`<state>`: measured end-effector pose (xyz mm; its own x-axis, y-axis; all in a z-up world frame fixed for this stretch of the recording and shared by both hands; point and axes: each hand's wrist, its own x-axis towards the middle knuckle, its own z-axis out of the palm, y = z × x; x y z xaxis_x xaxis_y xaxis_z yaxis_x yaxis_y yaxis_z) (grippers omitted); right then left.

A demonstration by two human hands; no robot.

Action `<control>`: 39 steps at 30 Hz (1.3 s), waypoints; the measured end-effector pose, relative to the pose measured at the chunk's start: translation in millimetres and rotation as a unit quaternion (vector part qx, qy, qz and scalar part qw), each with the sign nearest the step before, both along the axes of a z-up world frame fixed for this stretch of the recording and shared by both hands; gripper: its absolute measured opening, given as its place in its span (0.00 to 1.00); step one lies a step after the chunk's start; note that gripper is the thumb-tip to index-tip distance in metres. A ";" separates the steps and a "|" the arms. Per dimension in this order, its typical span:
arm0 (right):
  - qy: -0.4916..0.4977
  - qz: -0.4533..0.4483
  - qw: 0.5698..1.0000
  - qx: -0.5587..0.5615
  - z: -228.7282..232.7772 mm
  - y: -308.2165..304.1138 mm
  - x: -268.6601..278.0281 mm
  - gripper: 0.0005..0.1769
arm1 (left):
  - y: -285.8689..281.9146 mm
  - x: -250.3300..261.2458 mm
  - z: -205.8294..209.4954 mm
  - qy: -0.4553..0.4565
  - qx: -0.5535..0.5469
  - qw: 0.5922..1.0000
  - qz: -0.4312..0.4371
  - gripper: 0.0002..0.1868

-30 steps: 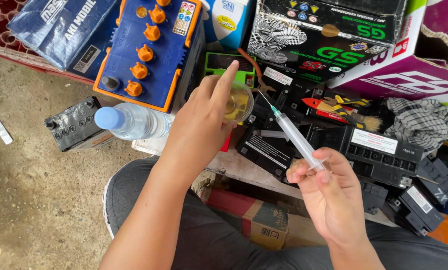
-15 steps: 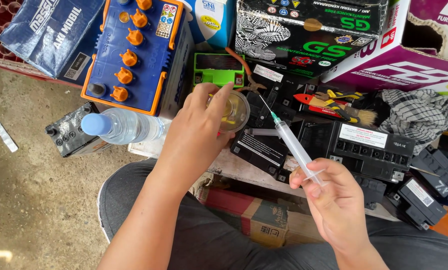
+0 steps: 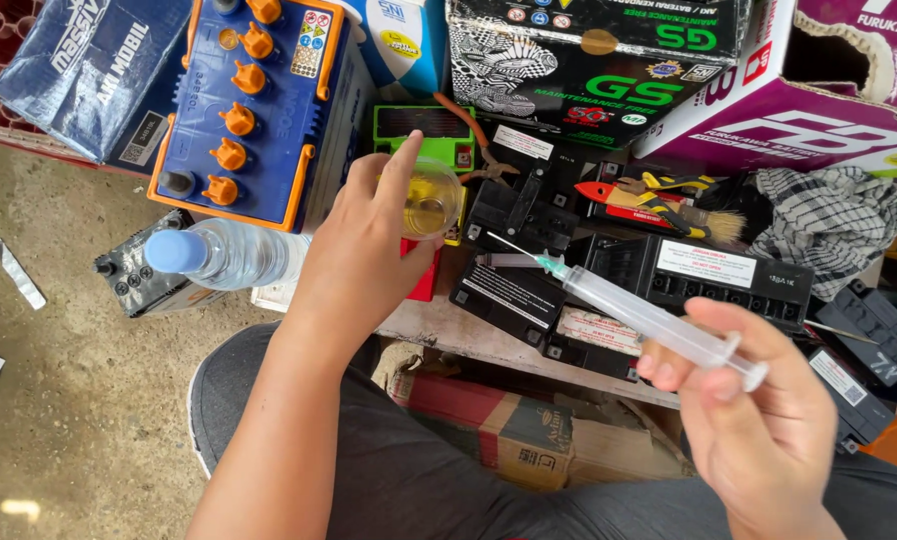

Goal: Refilling battery cells with liquid using a syringe

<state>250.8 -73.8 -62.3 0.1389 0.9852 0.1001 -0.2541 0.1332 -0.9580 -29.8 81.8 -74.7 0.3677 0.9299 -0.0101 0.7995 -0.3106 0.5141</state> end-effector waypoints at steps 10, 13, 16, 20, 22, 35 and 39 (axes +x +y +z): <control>-0.031 -0.104 0.994 0.021 1.9 -4.5 40.4 0.29 | -0.9 3.0 6.6 -0.008 -0.014 1.000 -0.005 0.55; -0.052 -0.104 0.993 0.030 5.0 -7.6 50.3 0.29 | -1.0 2.9 7.3 -0.017 -0.004 1.000 -0.015 0.58; -0.043 -0.096 0.994 0.038 15.7 -10.2 55.2 0.28 | -5.7 3.3 8.5 -0.027 0.033 0.999 -0.016 0.62; -0.078 -0.104 0.991 0.013 26.2 -5.1 69.6 0.29 | -12.9 7.5 21.5 -0.037 0.092 0.995 -0.032 0.59; -0.082 -0.105 0.991 0.013 28.7 1.6 78.8 0.28 | -16.6 11.0 26.9 -0.048 0.122 0.990 -0.044 0.57; -0.123 -0.143 0.982 0.025 40.3 24.6 101.5 0.24 | -37.1 61.7 10.2 -0.215 0.197 0.937 -0.195 0.40; -0.170 -0.172 0.970 0.032 41.4 27.6 94.1 0.25 | -49.0 80.3 8.2 -0.219 0.167 0.927 -0.255 0.41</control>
<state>344.9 -46.2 -20.8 0.4064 0.8770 0.2564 0.1450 0.2151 -0.9658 50.5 32.8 -66.5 0.6602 0.5585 0.5022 0.2420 -0.7911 0.5617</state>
